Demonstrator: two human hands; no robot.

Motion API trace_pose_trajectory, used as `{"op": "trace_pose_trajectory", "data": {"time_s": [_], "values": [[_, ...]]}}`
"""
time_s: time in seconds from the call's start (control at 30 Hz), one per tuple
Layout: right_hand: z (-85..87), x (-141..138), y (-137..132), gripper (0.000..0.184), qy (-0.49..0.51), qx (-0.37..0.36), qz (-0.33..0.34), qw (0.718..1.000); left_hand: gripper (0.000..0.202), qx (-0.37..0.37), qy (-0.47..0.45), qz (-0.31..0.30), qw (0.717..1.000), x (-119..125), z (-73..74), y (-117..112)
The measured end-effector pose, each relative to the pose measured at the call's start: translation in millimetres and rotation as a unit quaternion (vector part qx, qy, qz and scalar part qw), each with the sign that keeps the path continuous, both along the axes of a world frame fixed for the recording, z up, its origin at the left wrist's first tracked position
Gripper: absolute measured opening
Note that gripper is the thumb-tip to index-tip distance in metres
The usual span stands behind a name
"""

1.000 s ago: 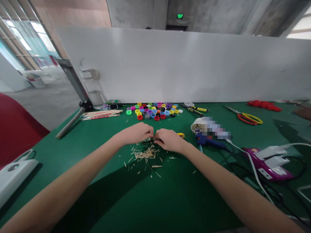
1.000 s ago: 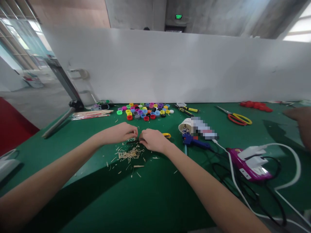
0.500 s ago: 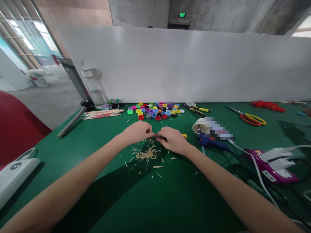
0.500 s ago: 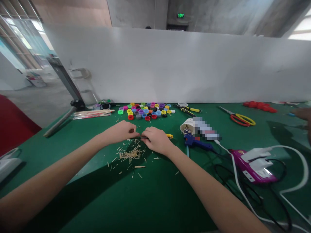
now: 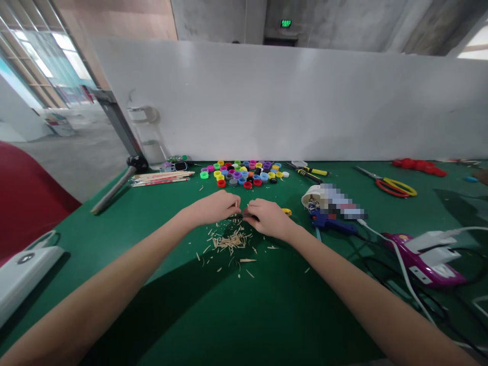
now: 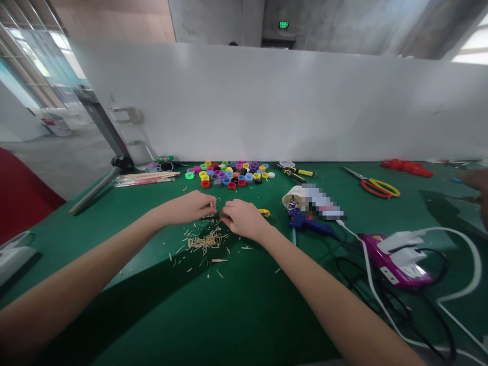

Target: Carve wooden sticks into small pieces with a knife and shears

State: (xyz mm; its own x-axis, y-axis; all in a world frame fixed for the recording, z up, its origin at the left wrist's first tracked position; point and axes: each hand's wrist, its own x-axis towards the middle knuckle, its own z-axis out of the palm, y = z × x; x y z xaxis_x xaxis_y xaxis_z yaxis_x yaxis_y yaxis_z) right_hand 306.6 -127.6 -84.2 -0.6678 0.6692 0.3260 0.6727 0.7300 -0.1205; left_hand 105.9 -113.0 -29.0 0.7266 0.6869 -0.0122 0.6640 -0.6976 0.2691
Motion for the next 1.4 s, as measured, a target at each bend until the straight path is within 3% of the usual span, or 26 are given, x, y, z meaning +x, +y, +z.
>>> {"op": "trace_pose_trajectory", "data": {"time_s": [0.3,0.67,0.8,1.13,1.4], "values": [[-0.8,-0.1,1.5,0.016,-0.059,-0.009,0.001,0.998,0.021,-0.026,0.011,-0.060,0.998,-0.5,2.9,0.7],[0.4,3.2,-5.3,0.014,-0.004,-0.019,0.010,1.000,0.036,-0.020,-0.001,0.050,0.999,-0.4,0.4,4.1],[4.3,5.3,-7.7,0.015,0.039,-0.014,-0.006,0.999,0.039,-0.023,0.003,0.043,0.999,2.1,1.7,1.3],[5.2,1.0,-12.2,0.018,0.041,-0.013,0.006,0.999,0.035,-0.049,0.031,-0.025,0.998,-3.4,7.1,1.6],[2.8,-0.4,-10.0,0.017,0.023,-0.003,-0.005,1.000,0.031,-0.077,0.039,0.009,0.996,-2.2,-1.7,4.6]]}}
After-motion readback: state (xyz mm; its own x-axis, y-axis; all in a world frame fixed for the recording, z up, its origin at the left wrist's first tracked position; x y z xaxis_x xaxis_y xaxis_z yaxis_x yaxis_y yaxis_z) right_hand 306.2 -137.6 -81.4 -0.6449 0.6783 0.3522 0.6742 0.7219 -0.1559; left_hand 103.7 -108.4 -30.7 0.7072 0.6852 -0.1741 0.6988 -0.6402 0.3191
